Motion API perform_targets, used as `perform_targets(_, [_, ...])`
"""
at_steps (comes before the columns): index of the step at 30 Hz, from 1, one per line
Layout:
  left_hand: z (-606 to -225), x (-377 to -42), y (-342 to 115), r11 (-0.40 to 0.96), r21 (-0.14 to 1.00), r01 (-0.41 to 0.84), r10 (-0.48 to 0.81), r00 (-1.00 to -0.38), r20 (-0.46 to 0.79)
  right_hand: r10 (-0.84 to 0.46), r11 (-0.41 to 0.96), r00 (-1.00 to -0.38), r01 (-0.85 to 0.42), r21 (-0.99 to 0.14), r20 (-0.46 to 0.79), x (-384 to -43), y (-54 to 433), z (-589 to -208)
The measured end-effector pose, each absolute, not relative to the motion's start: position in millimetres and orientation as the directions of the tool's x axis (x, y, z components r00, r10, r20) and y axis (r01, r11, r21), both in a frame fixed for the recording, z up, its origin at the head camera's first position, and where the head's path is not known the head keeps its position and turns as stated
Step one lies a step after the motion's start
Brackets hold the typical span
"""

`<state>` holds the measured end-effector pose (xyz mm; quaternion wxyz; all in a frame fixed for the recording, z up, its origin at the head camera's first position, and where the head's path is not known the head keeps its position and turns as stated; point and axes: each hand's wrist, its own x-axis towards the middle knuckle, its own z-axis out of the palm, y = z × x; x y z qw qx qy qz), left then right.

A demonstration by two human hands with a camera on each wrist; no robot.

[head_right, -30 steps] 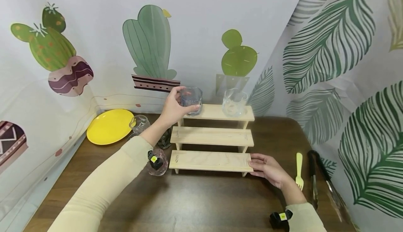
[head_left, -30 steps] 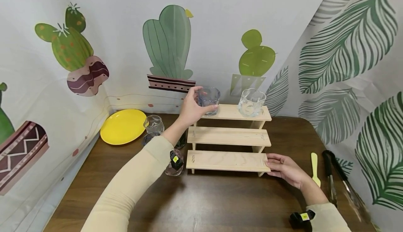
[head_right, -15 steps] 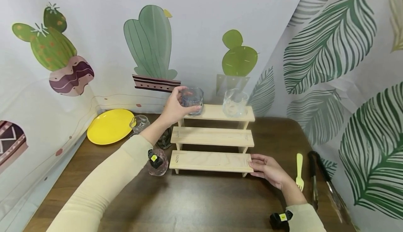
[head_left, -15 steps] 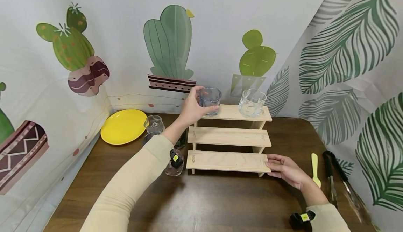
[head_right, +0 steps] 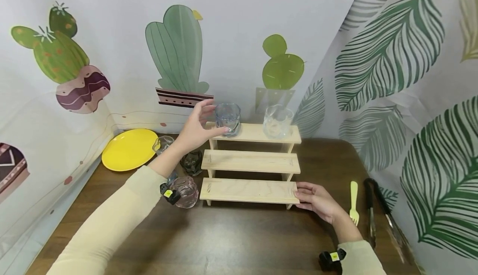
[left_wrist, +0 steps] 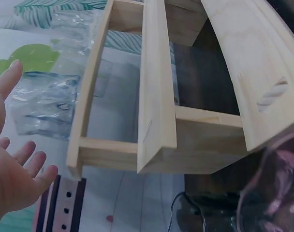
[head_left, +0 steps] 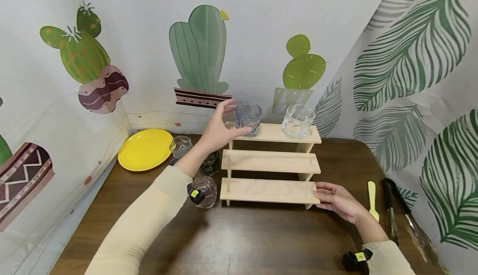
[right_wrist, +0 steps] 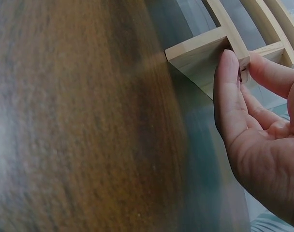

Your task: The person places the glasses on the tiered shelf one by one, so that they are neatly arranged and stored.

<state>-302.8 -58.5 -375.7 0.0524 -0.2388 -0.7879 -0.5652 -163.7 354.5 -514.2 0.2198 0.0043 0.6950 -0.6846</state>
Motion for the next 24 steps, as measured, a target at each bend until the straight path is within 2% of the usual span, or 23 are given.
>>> perform_targets(13, [-382.6,-265.9,-115.8,0.314,0.826,0.467,0.235,-0.882,0.409,-0.306,0.064,-0.902,0.300,-0.952,-0.305,-164.7,355.0,-514.5])
perform_targets(24, [-422.4,-242.7,-166.7,0.316,0.884,0.345,0.098,-0.938,0.331,-0.297,0.070,-0.903,0.304,-0.950,-0.310,-164.2,354.7,-514.4])
